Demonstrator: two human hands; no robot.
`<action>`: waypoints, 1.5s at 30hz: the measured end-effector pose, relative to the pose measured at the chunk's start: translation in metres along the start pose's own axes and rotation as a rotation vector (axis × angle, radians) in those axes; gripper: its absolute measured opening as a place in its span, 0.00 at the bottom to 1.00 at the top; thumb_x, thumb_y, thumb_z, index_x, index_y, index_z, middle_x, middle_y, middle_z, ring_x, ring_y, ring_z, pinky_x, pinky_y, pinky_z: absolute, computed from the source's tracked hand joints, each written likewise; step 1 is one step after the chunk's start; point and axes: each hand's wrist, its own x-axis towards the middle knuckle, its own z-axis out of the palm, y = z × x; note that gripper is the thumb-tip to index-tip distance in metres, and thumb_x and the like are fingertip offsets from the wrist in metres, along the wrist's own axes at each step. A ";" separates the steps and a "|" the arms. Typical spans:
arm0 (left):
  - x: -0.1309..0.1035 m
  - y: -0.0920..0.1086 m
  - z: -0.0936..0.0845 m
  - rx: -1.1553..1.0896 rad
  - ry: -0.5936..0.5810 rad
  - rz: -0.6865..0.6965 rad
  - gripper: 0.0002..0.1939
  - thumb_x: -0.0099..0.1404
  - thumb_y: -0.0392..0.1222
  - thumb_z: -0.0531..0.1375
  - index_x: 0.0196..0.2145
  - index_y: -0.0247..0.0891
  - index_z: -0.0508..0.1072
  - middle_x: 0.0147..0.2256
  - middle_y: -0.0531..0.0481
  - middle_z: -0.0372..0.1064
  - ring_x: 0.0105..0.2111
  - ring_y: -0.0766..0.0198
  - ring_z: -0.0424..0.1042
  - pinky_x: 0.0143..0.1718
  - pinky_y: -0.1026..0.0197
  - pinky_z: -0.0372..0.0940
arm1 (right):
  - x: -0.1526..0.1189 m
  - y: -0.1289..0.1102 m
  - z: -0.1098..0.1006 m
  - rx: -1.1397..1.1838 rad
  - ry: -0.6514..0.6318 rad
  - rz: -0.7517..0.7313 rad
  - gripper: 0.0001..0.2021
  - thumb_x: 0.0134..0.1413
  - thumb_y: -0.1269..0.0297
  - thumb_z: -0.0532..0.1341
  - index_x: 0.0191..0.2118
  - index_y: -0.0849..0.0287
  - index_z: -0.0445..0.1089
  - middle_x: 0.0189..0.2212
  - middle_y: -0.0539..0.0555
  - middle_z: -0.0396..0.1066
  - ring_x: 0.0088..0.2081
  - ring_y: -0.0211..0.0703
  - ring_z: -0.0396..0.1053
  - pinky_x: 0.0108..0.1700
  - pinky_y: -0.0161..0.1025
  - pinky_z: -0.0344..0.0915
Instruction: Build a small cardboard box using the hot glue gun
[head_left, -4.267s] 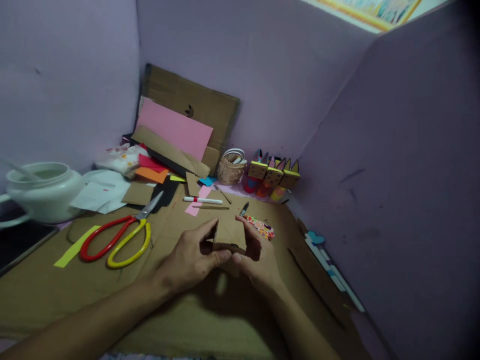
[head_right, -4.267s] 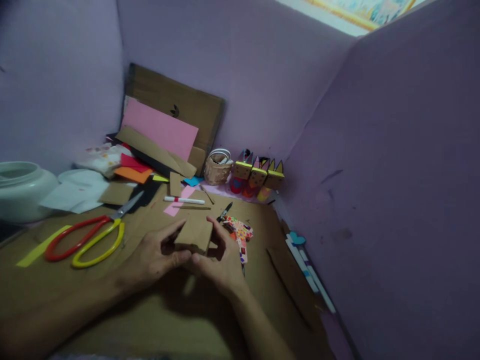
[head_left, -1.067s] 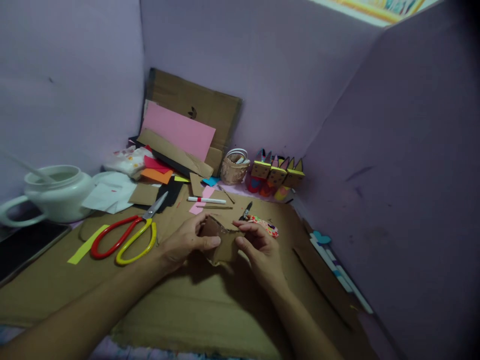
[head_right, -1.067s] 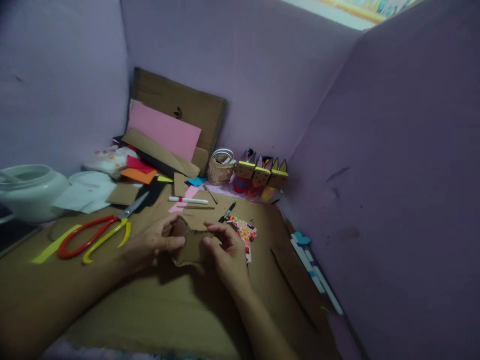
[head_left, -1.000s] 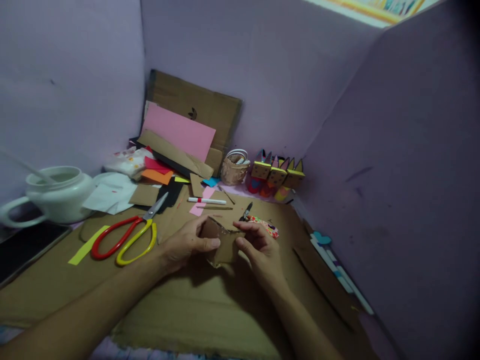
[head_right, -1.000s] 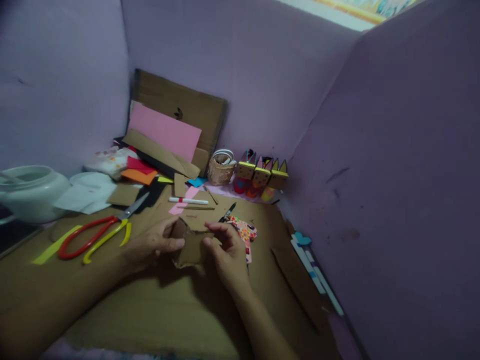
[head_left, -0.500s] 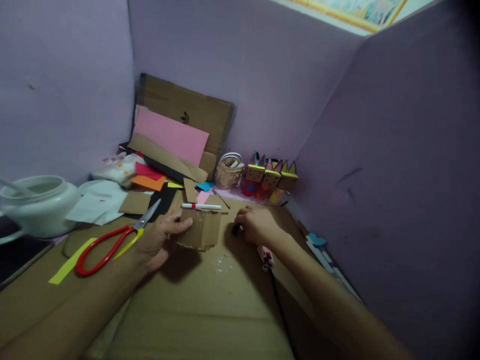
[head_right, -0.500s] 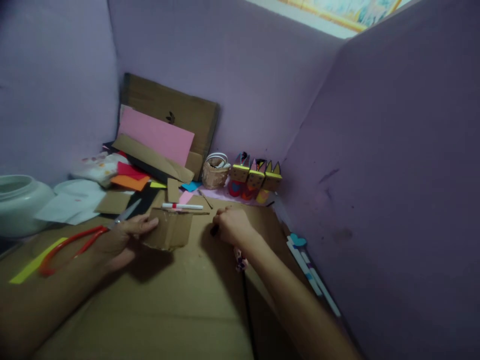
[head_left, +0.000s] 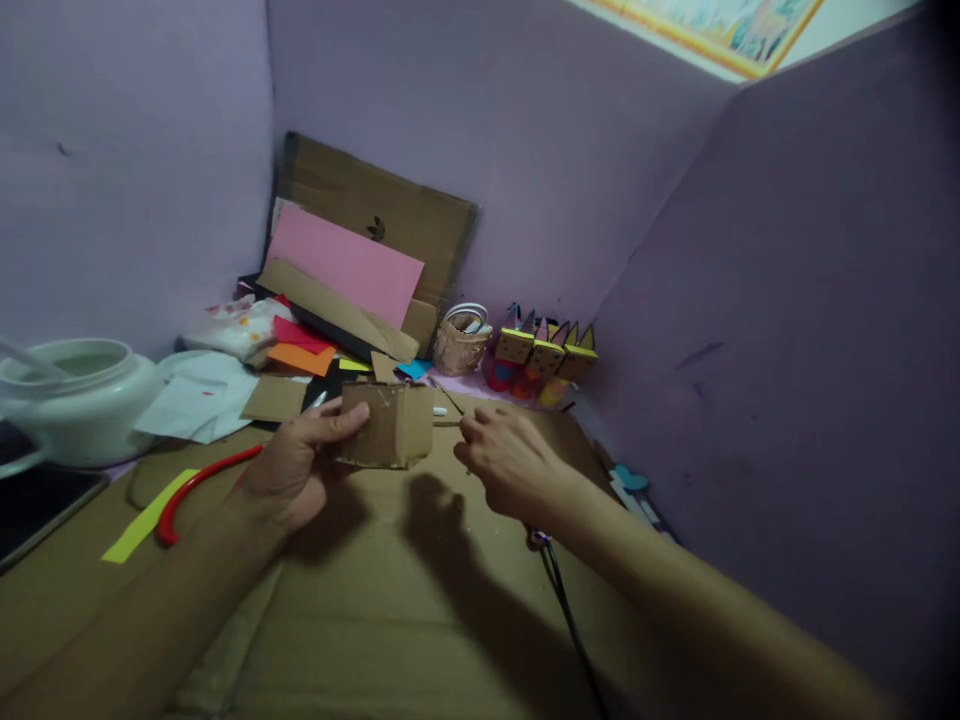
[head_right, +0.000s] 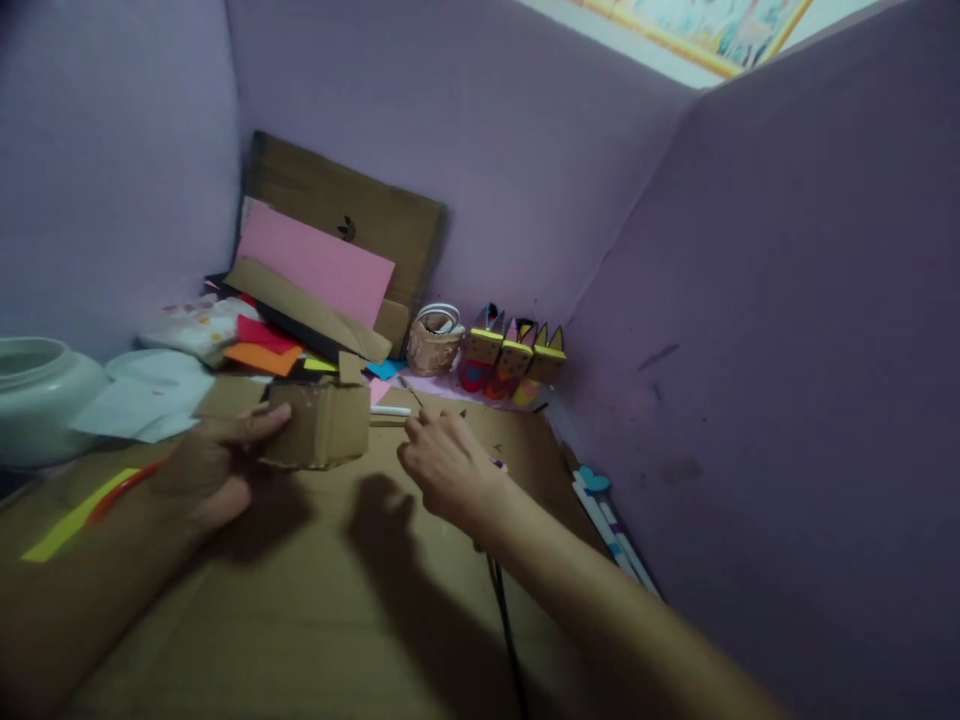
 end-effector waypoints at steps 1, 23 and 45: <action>-0.001 0.000 0.001 -0.009 -0.007 -0.010 0.11 0.51 0.29 0.64 0.34 0.39 0.76 0.30 0.50 0.77 0.28 0.63 0.75 0.27 0.68 0.70 | 0.001 -0.001 0.009 -0.011 -0.001 -0.036 0.06 0.44 0.71 0.64 0.32 0.60 0.74 0.34 0.58 0.72 0.39 0.51 0.67 0.33 0.43 0.59; 0.009 -0.027 -0.007 0.058 -0.269 -0.206 0.19 0.49 0.33 0.67 0.41 0.31 0.77 0.40 0.39 0.77 0.39 0.52 0.76 0.39 0.58 0.71 | -0.065 0.003 0.038 1.207 1.271 0.579 0.07 0.57 0.70 0.58 0.41 0.56 0.66 0.33 0.52 0.74 0.24 0.35 0.70 0.27 0.33 0.68; -0.003 -0.037 0.011 0.037 -0.002 -0.271 0.14 0.62 0.36 0.55 0.45 0.34 0.75 0.37 0.41 0.78 0.36 0.52 0.77 0.38 0.55 0.71 | -0.066 -0.038 0.049 1.674 1.356 0.207 0.09 0.61 0.61 0.57 0.39 0.55 0.73 0.35 0.57 0.70 0.38 0.45 0.71 0.32 0.41 0.75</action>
